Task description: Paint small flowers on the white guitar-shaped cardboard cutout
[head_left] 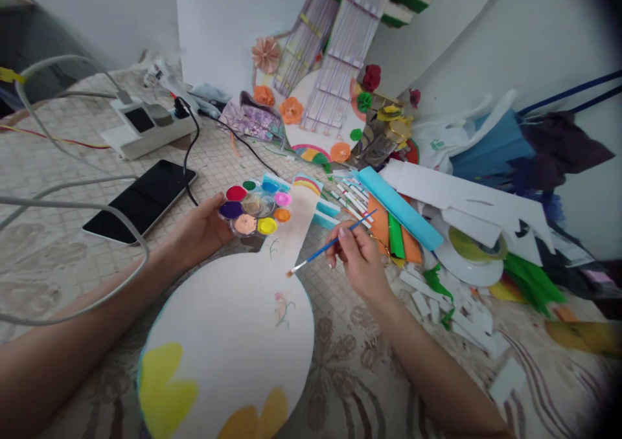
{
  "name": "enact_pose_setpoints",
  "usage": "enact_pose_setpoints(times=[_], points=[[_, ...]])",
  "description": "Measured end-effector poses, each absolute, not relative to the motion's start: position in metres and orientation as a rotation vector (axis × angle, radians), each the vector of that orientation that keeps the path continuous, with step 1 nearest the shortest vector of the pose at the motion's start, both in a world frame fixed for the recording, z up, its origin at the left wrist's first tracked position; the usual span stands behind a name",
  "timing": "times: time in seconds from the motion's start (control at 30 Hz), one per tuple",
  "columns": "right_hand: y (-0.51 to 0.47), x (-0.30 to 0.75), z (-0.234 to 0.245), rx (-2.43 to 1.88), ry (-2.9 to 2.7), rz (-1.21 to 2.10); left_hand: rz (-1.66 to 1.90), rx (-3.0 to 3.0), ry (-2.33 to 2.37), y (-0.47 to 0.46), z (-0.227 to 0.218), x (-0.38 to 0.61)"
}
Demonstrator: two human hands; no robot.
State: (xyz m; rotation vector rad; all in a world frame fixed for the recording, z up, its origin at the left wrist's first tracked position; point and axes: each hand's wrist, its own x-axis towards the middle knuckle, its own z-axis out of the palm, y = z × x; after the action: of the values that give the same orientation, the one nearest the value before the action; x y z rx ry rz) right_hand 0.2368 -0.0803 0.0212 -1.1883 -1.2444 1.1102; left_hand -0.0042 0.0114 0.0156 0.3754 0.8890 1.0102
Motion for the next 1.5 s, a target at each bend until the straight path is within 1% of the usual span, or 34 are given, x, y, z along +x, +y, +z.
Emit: enact_pose_setpoints(times=[0.13, 0.2, 0.27, 0.37, 0.43, 0.5, 0.6, 0.67, 0.73, 0.83, 0.9, 1.13, 1.23, 1.5], points=[[-0.092, 0.231, 0.029, -1.129, -1.413, 1.475, 0.994, 0.382, 0.888, 0.013, 0.013, -0.005], [-0.095, 0.229, 0.03, -1.133, -1.509, 1.545, 0.987, 0.394, 0.884, 0.013, 0.012, -0.006], [-0.093, 0.232, 0.03, -1.188, -1.544, 1.439, 0.988, 0.4, 0.876, 0.013, 0.012, -0.005], [-0.086, 0.242, 0.032, -1.265, -1.505, 1.109, 0.992, 0.396, 0.871, 0.013, 0.013, -0.005], [-0.084, 0.246, 0.034, -1.252, -1.473, 0.997, 0.997, 0.392, 0.874, 0.013, 0.013, -0.005], [-0.086, 0.246, 0.037, -1.212, -1.472, 1.069, 0.999, 0.395, 0.875, 0.013, 0.012, -0.005], [-0.092, 0.239, 0.037, -1.161, -1.538, 1.37, 0.993, 0.402, 0.872, 0.014, 0.011, -0.006], [-0.094, 0.237, 0.036, -1.175, -1.583, 1.458, 0.991, 0.405, 0.869, 0.014, 0.01, -0.006], [-0.093, 0.238, 0.035, -1.226, -1.588, 1.366, 0.993, 0.403, 0.864, 0.014, 0.01, -0.005], [-0.086, 0.244, 0.038, -1.263, -1.544, 1.131, 0.99, 0.402, 0.845, 0.014, 0.011, -0.005], [-0.08, 0.248, 0.044, -1.23, -1.513, 1.08, 0.998, 0.392, 0.846, 0.013, 0.013, -0.004], [-0.061, 0.24, 0.058, -1.108, -1.364, 1.188, 1.032, 0.355, 0.898, 0.015, 0.015, -0.008], [-0.06, 0.235, 0.054, -1.116, -1.342, 1.231, 1.037, 0.353, 0.912, 0.016, 0.015, -0.009], [-0.075, 0.226, 0.036, -1.193, -1.414, 1.482, 1.056, 0.355, 0.921, 0.019, 0.011, -0.009]])
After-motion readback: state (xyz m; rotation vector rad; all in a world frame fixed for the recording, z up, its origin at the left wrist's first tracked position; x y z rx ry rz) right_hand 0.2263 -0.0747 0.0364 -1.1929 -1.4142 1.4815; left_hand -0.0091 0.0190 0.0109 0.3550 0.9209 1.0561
